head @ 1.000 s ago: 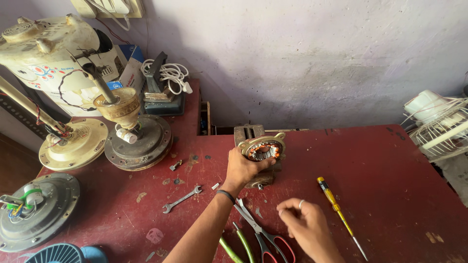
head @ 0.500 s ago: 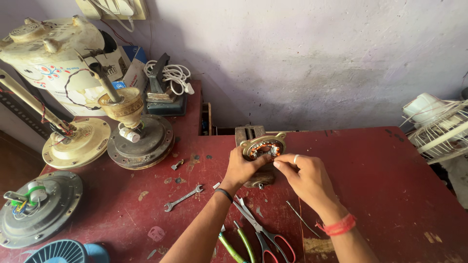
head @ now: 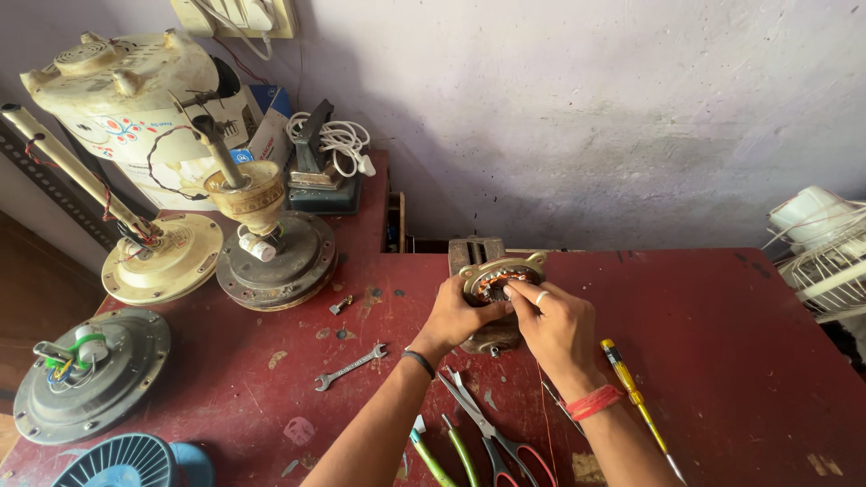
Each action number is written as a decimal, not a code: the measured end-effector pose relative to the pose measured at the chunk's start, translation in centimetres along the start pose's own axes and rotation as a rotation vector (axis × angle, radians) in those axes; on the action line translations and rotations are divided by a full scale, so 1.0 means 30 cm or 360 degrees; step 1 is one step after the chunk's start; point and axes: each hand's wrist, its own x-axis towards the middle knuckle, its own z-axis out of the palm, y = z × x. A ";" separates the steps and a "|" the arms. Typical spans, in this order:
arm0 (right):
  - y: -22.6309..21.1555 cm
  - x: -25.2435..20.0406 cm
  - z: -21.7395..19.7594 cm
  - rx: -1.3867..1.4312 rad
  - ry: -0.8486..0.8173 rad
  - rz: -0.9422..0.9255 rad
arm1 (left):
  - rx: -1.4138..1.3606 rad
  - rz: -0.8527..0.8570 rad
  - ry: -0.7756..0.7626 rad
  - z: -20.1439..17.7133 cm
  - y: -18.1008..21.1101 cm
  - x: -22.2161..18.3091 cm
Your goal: The person winds copper wire around a motor stator held in a bench vise. They use scissors to cut a strip of white insulating tape and wrap it around the wire ends before continuing to wind the coil.
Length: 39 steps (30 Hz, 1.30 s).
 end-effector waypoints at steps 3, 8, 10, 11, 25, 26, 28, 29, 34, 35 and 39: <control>0.002 -0.011 0.004 0.0067 0.0025 -0.0064 | 0.0048 -0.0019 0.0066 0.006 0.001 0.001; 0.015 -0.071 -0.011 0.0190 -0.0094 0.0344 | 0.0113 0.0018 0.0057 0.011 -0.001 0.002; 0.016 -0.107 -0.020 0.0278 -0.0047 0.0355 | 0.0044 -0.0052 0.0077 0.014 0.001 0.000; 0.018 -0.118 -0.016 0.0288 -0.0023 0.0382 | 0.0009 -0.0088 0.0087 0.015 0.002 -0.002; 0.017 -0.106 0.083 0.0202 0.0292 0.0206 | -0.0297 -0.0121 0.0018 0.014 -0.044 0.013; 0.011 -0.105 0.085 0.0194 0.0273 0.0236 | -0.0335 -0.0113 -0.0001 0.014 -0.047 0.016; -0.003 -0.104 0.083 0.0176 0.0234 0.0299 | -0.0357 -0.0137 -0.0020 0.006 -0.050 0.021; -0.009 -0.103 0.081 0.0180 0.0224 0.0321 | -0.0370 -0.0149 -0.0031 0.000 -0.050 0.024; -0.028 -0.101 0.057 0.0115 0.0246 0.0352 | -0.0230 -0.0191 -0.0112 -0.022 -0.036 0.032; -0.029 -0.101 0.052 0.0119 0.0245 0.0360 | -0.0199 -0.0171 -0.0134 -0.023 -0.033 0.032; -0.020 -0.100 0.044 0.0150 0.0235 0.0394 | -0.0171 -0.0157 -0.0147 -0.017 -0.031 0.022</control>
